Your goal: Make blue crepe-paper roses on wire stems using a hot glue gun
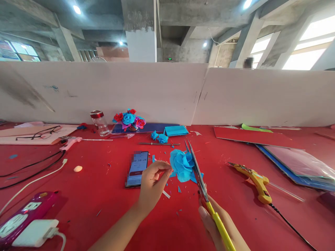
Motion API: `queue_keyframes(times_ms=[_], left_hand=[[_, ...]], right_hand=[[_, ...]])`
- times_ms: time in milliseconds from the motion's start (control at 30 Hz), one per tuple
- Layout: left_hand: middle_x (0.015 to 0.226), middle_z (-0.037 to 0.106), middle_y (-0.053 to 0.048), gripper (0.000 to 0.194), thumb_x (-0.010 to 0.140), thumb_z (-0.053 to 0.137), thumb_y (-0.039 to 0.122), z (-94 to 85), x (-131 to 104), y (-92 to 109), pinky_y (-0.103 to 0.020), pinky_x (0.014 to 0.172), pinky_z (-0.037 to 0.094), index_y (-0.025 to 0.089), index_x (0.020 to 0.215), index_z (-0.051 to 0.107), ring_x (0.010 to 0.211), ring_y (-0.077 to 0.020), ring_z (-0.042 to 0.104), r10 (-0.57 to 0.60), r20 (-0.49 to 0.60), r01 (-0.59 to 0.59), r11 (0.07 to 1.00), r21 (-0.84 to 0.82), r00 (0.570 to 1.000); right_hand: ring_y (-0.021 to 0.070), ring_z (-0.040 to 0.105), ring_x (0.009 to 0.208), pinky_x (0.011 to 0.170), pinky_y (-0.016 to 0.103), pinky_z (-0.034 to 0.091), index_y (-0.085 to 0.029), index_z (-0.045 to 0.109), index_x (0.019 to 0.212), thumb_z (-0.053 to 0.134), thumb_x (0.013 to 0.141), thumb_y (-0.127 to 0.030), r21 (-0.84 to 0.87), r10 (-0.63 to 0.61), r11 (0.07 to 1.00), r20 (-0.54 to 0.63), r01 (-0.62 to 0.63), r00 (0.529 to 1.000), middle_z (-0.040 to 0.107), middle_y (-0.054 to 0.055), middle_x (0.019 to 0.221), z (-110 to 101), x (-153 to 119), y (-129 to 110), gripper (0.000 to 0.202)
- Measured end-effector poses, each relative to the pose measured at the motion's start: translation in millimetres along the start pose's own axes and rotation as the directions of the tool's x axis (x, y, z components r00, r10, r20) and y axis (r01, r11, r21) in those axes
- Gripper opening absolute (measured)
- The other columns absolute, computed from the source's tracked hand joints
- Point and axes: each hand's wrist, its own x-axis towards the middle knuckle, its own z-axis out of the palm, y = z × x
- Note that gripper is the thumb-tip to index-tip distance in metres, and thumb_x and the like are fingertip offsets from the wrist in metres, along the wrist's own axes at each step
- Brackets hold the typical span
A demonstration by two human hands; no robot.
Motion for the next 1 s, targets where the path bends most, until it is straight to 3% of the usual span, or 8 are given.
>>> queue_keyframes(times_ms=[133, 267, 367, 500, 567, 700, 767, 1000], left_hand=[[0.079, 0.061, -0.003, 0.005, 0.078, 0.058, 0.015, 0.1, 0.0, 0.0, -0.028, 0.066, 0.055, 0.017, 0.075, 0.062, 0.074, -0.0152, 0.061, -0.003, -0.009, 0.003, 1.0, 0.009, 1.0], [0.078, 0.061, -0.004, 0.005, 0.078, 0.058, 0.016, 0.3, 0.3, 0.0, -0.028, 0.067, 0.055, 0.017, 0.075, 0.062, 0.074, -0.0157, 0.061, -0.001, -0.011, 0.001, 1.0, 0.028, 1.0], [0.079, 0.061, -0.004, 0.005, 0.079, 0.058, 0.016, 0.2, 0.2, 0.2, -0.028, 0.067, 0.055, 0.017, 0.075, 0.062, 0.074, -0.0155, 0.061, 0.004, -0.015, -0.004, 0.999, 0.038, 1.0], [0.078, 0.061, -0.004, 0.005, 0.079, 0.058, 0.017, -0.1, 0.4, 0.4, -0.028, 0.066, 0.055, 0.017, 0.076, 0.062, 0.073, -0.0153, 0.061, 0.011, -0.006, -0.011, 0.999, 0.051, 1.0], [0.079, 0.062, -0.004, 0.006, 0.08, 0.058, 0.018, -0.2, 0.8, 0.4, -0.028, 0.066, 0.055, 0.017, 0.076, 0.062, 0.074, -0.0155, 0.061, 0.012, -0.005, -0.011, 0.998, 0.055, 1.0], [0.079, 0.062, -0.004, 0.008, 0.081, 0.057, 0.021, -0.1, 1.1, 0.8, -0.029, 0.066, 0.055, 0.017, 0.076, 0.062, 0.074, -0.0161, 0.061, 0.005, -0.005, -0.005, 0.998, 0.069, 1.0], [0.078, 0.062, -0.005, 0.009, 0.08, 0.057, 0.022, -0.1, 0.7, 0.8, -0.028, 0.065, 0.055, 0.017, 0.075, 0.062, 0.074, -0.0164, 0.062, 0.003, -0.011, -0.002, 0.997, 0.082, 1.0], [0.08, 0.062, -0.004, 0.005, 0.08, 0.059, 0.019, -0.8, 0.6, 0.1, -0.027, 0.066, 0.054, 0.018, 0.077, 0.062, 0.075, -0.0156, 0.062, 0.003, -0.002, -0.003, 0.998, 0.065, 1.0]], right_hand=[[0.0296, 0.053, 0.102, 0.072, 0.03, 0.049, -0.017, 0.057, 0.105, 0.052, 0.057, -0.076, 0.075, 0.082, 0.994, -0.044, -0.078, 0.996, 0.062, 0.012, 0.104, 3.6, -0.3, 1.8, 0.076], [0.0283, 0.056, 0.098, 0.072, 0.029, 0.049, -0.018, 0.059, 0.101, 0.051, 0.057, -0.077, 0.082, 0.069, 0.994, -0.001, -0.069, 0.998, 0.064, 0.01, 0.098, 2.8, -0.3, -1.6, 0.074], [0.0238, 0.058, 0.085, 0.061, 0.026, 0.049, -0.019, 0.058, 0.097, 0.052, 0.062, -0.073, 0.032, 0.067, 0.997, -0.004, -0.066, 0.998, 0.064, 0.007, 0.084, 1.1, 1.5, -1.7, 0.065], [0.0181, 0.057, 0.067, 0.051, 0.024, 0.045, -0.02, 0.057, 0.08, 0.048, 0.068, -0.069, -0.008, 0.03, 1.0, 0.091, -0.029, 0.995, 0.059, 0.002, 0.068, 0.9, 4.3, 1.2, 0.052], [0.0194, 0.058, 0.072, 0.056, 0.025, 0.046, -0.019, 0.057, 0.08, 0.048, 0.068, -0.07, 0.004, 0.018, 1.0, 0.083, -0.018, 0.996, 0.061, 0.003, 0.072, 1.8, 4.0, 2.7, 0.053], [0.0279, 0.055, 0.1, 0.071, 0.029, 0.048, -0.018, 0.054, 0.105, 0.052, 0.059, -0.075, 0.079, 0.075, 0.994, -0.066, -0.069, 0.995, 0.063, 0.01, 0.101, 5.3, 0.2, 5.1, 0.074], [0.0304, 0.052, 0.108, 0.075, 0.03, 0.048, -0.016, 0.051, 0.113, 0.051, 0.056, -0.078, 0.104, 0.105, 0.99, -0.088, -0.096, 0.991, 0.061, 0.012, 0.109, 6.9, -1.5, 5.1, 0.084], [0.0298, 0.056, 0.096, 0.072, 0.032, 0.049, -0.016, 0.055, 0.107, 0.049, 0.054, -0.08, 0.091, 0.121, 0.989, -0.037, -0.117, 0.992, 0.063, 0.011, 0.097, 6.1, -0.9, 2.5, 0.084]])
